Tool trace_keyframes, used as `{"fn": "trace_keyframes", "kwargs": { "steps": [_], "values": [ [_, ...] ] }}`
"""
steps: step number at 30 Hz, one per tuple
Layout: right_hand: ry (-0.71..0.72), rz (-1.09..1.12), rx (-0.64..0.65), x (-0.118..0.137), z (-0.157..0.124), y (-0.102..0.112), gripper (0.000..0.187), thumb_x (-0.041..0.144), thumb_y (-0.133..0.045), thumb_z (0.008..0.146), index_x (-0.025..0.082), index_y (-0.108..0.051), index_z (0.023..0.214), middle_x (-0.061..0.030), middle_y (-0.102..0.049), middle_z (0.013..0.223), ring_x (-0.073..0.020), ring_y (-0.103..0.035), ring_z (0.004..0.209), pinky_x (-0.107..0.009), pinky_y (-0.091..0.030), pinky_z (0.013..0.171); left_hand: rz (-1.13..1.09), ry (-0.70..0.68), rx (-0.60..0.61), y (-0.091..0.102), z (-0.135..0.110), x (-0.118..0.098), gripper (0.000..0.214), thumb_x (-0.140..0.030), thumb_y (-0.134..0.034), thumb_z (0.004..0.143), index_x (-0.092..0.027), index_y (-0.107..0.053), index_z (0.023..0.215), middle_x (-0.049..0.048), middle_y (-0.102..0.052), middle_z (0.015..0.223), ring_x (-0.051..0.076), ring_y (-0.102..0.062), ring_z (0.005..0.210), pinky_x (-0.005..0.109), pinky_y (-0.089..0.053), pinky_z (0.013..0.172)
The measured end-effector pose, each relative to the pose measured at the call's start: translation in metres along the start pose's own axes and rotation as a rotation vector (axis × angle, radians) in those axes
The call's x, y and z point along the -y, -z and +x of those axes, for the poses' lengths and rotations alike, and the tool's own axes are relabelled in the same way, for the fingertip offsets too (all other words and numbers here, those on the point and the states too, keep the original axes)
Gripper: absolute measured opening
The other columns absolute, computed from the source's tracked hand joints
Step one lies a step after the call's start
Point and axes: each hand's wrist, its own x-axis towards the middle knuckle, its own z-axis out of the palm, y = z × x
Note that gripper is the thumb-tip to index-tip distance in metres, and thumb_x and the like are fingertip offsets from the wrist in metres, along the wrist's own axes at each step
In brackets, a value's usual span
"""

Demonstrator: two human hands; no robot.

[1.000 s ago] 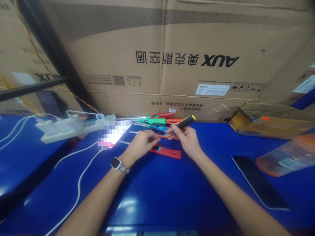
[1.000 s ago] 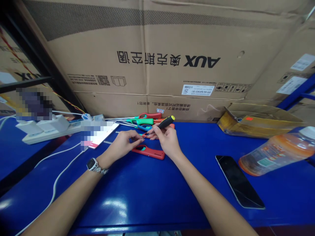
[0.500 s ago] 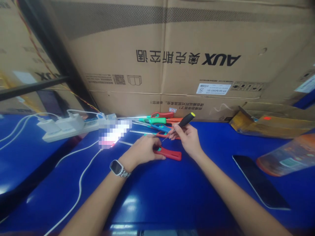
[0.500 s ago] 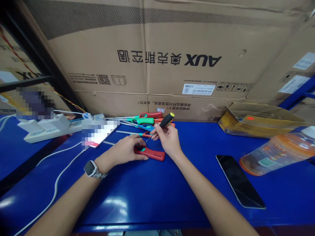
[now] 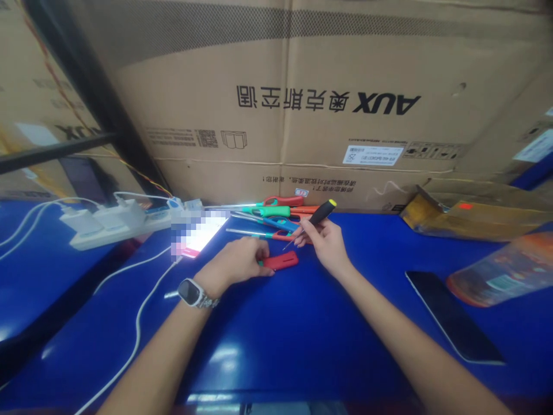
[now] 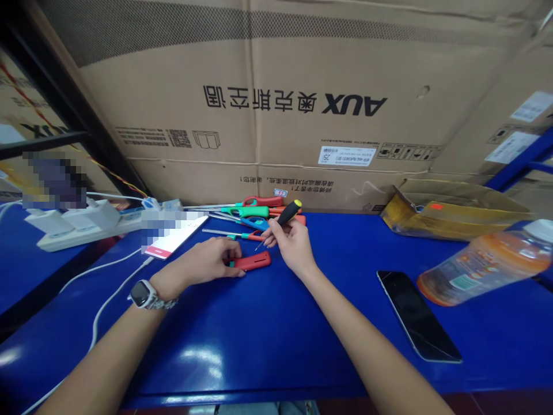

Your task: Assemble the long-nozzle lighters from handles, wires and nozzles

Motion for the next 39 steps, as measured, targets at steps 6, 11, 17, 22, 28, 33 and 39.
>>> {"fn": "trace_keyframes", "kwargs": {
  "steps": [6, 11, 17, 22, 28, 33, 39],
  "values": [
    [0.012, -0.002, -0.003, -0.001, 0.002, 0.0, 0.041, 0.056, -0.074, 0.076, 0.017, -0.062, 0.081, -0.0032, -0.07, 0.067, -0.014, -0.064, 0.052, -0.027, -0.056, 0.052, 0.089, -0.101, -0.096, -0.007, 0.004, -0.004, 0.041, -0.053, -0.073, 0.074, -0.02, -0.069, 0.099, 0.0085, -0.069, 0.1, 0.028, -0.064, 0.089, 0.036, -0.046, 0.076],
    [0.04, -0.038, -0.016, 0.002, 0.002, 0.001, 0.041, 0.056, -0.071, 0.078, 0.017, -0.06, 0.082, -0.0009, -0.067, 0.062, -0.0117, -0.06, 0.047, -0.025, -0.052, 0.047, 0.049, -0.197, -0.112, -0.024, 0.01, -0.017, 0.033, -0.05, -0.063, 0.087, -0.02, -0.065, 0.102, 0.0096, -0.066, 0.11, 0.028, -0.063, 0.098, 0.038, -0.047, 0.083],
    [0.111, -0.139, -0.004, 0.003, -0.002, 0.001, 0.035, 0.052, -0.068, 0.084, 0.018, -0.059, 0.085, 0.0008, -0.064, 0.062, -0.0103, -0.057, 0.048, -0.023, -0.049, 0.049, -0.005, -0.138, -0.065, -0.024, 0.011, -0.011, 0.027, -0.046, -0.063, 0.087, -0.02, -0.062, 0.093, 0.0075, -0.065, 0.103, 0.024, -0.063, 0.085, 0.033, -0.047, 0.072],
    [0.111, -0.132, 0.025, 0.002, -0.004, -0.004, 0.034, 0.051, -0.066, 0.085, 0.018, -0.058, 0.086, 0.0, -0.066, 0.065, -0.0115, -0.059, 0.051, -0.024, -0.051, 0.052, -0.006, -0.121, -0.062, -0.023, 0.011, -0.009, 0.028, -0.047, -0.062, 0.086, -0.02, -0.061, 0.092, 0.0074, -0.064, 0.102, 0.023, -0.062, 0.084, 0.032, -0.046, 0.07],
    [0.093, -0.138, 0.049, -0.001, -0.006, -0.007, 0.035, 0.053, -0.065, 0.085, 0.019, -0.058, 0.087, -0.001, -0.067, 0.067, -0.0127, -0.059, 0.052, -0.026, -0.052, 0.053, -0.015, -0.132, -0.06, -0.024, 0.011, -0.008, 0.026, -0.045, -0.062, 0.087, -0.02, -0.061, 0.093, 0.008, -0.063, 0.105, 0.024, -0.062, 0.087, 0.033, -0.047, 0.073],
    [0.077, -0.162, 0.08, -0.004, -0.007, -0.009, 0.034, 0.052, -0.065, 0.086, 0.019, -0.059, 0.088, -0.0013, -0.067, 0.068, -0.0129, -0.059, 0.052, -0.026, -0.051, 0.053, -0.022, -0.144, -0.069, -0.026, 0.011, -0.007, 0.026, -0.045, -0.062, 0.087, -0.02, -0.061, 0.094, 0.0078, -0.064, 0.105, 0.024, -0.063, 0.087, 0.034, -0.048, 0.074],
    [0.075, -0.201, 0.133, -0.005, 0.001, -0.012, 0.032, 0.049, -0.068, 0.083, 0.018, -0.062, 0.087, -0.0018, -0.067, 0.07, -0.0125, -0.057, 0.052, -0.026, -0.05, 0.052, -0.029, -0.145, -0.064, -0.026, 0.011, -0.007, 0.027, -0.045, -0.061, 0.088, -0.02, -0.062, 0.098, 0.0085, -0.064, 0.105, 0.025, -0.063, 0.089, 0.035, -0.048, 0.076]
  ]
}}
